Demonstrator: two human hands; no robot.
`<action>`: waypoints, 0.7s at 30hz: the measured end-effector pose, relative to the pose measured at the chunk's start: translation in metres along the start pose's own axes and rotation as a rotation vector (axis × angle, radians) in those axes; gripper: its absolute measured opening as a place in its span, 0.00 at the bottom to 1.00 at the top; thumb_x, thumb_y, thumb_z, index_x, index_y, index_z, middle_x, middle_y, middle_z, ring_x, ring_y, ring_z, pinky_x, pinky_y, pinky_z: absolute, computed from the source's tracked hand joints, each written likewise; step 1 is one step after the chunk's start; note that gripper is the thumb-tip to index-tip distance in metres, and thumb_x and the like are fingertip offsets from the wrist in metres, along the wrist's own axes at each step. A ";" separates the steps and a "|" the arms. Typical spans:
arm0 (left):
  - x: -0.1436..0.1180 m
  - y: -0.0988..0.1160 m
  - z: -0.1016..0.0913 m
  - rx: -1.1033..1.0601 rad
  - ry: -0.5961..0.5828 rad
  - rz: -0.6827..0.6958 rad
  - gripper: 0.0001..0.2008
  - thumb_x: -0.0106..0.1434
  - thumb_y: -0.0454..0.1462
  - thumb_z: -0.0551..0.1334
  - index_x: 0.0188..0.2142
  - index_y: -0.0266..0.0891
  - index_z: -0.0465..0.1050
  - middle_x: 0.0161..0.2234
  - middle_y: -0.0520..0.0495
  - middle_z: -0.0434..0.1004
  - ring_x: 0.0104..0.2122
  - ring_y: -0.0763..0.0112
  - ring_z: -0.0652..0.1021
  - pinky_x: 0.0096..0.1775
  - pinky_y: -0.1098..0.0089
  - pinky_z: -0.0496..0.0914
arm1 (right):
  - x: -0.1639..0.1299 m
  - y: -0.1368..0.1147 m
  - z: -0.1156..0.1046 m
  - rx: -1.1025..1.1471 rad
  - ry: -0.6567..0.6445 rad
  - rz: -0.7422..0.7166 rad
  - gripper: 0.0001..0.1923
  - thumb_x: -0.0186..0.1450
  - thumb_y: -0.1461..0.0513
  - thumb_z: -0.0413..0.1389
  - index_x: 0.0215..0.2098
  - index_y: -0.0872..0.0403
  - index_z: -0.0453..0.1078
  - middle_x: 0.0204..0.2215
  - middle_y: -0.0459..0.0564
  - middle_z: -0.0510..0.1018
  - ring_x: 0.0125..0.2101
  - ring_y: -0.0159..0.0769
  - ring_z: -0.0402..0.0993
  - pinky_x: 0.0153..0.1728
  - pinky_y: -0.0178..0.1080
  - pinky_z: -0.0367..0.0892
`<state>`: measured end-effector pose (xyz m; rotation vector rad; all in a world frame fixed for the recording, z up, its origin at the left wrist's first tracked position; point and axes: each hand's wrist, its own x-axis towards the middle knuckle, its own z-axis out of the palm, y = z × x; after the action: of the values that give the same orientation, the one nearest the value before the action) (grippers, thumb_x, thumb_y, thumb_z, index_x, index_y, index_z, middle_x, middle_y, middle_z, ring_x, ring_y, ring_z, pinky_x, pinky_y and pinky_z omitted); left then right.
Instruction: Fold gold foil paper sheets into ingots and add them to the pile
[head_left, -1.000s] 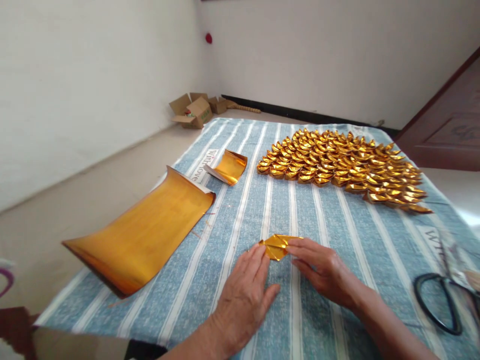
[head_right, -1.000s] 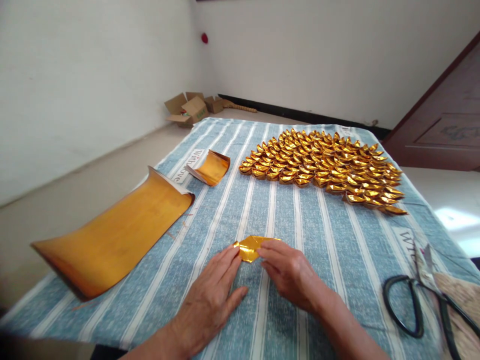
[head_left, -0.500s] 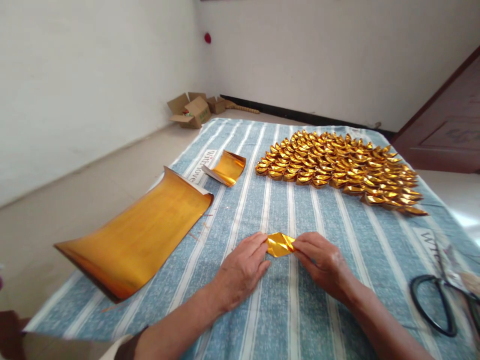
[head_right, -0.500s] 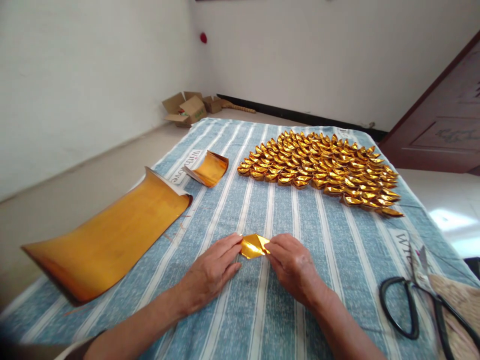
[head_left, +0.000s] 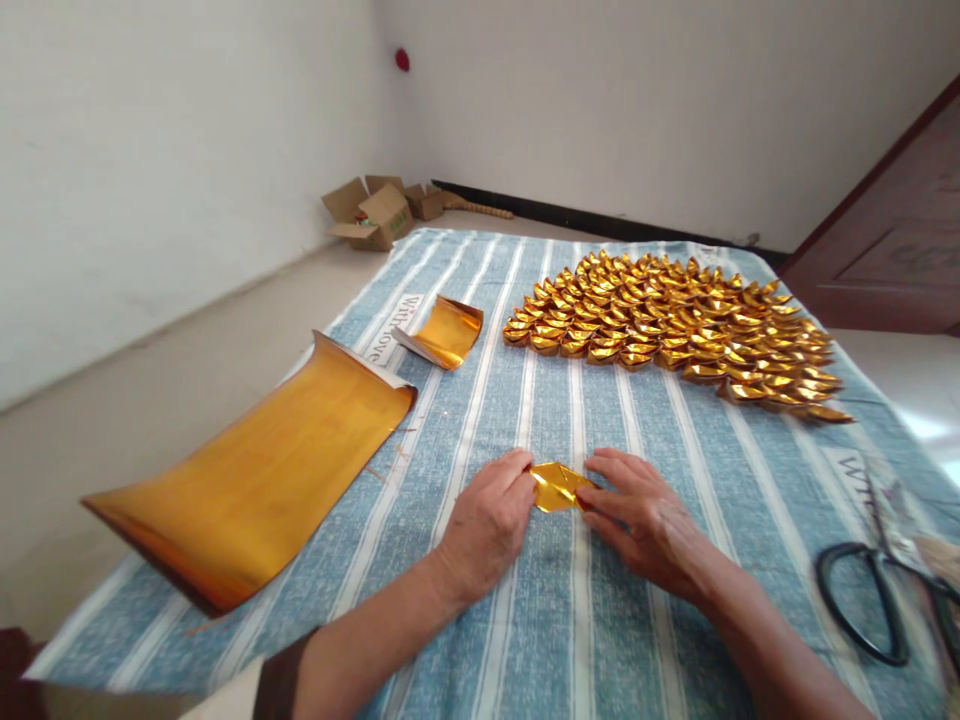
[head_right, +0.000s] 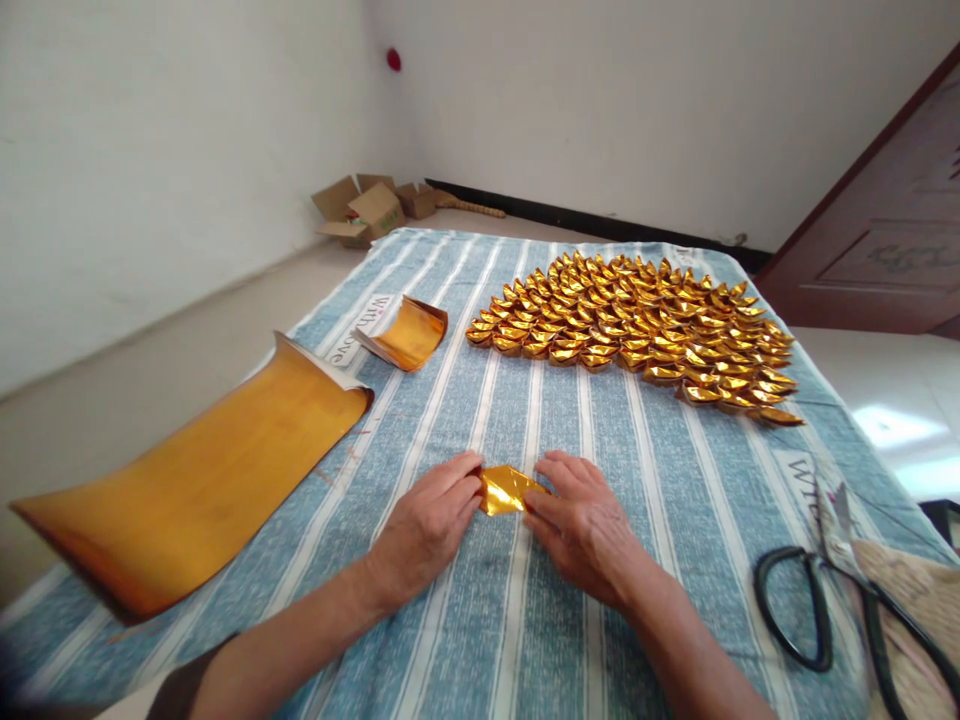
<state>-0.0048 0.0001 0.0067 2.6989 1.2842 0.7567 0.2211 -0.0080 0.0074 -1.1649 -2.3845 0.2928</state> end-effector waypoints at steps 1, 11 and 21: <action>0.001 0.002 -0.002 0.018 -0.003 -0.004 0.09 0.68 0.31 0.52 0.39 0.32 0.71 0.45 0.37 0.74 0.47 0.59 0.73 0.48 0.56 0.73 | 0.000 0.001 0.001 0.003 0.012 -0.002 0.11 0.68 0.64 0.50 0.43 0.51 0.73 0.47 0.53 0.73 0.53 0.46 0.64 0.51 0.51 0.65; 0.004 0.007 -0.003 -0.010 -0.090 -0.017 0.10 0.68 0.30 0.52 0.43 0.33 0.72 0.46 0.40 0.75 0.44 0.60 0.74 0.45 0.58 0.73 | -0.002 0.004 0.013 -0.027 0.061 -0.008 0.11 0.67 0.67 0.50 0.41 0.52 0.73 0.46 0.54 0.74 0.52 0.47 0.66 0.49 0.51 0.66; 0.001 0.002 -0.004 0.014 -0.117 -0.005 0.12 0.68 0.30 0.51 0.45 0.33 0.72 0.50 0.41 0.74 0.46 0.58 0.74 0.45 0.56 0.73 | -0.003 0.005 0.019 -0.064 0.073 0.026 0.12 0.66 0.65 0.52 0.45 0.50 0.73 0.49 0.55 0.73 0.55 0.49 0.64 0.50 0.53 0.67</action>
<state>-0.0043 -0.0011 0.0114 2.7043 1.2735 0.5818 0.2166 -0.0067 -0.0123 -1.2153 -2.3322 0.1804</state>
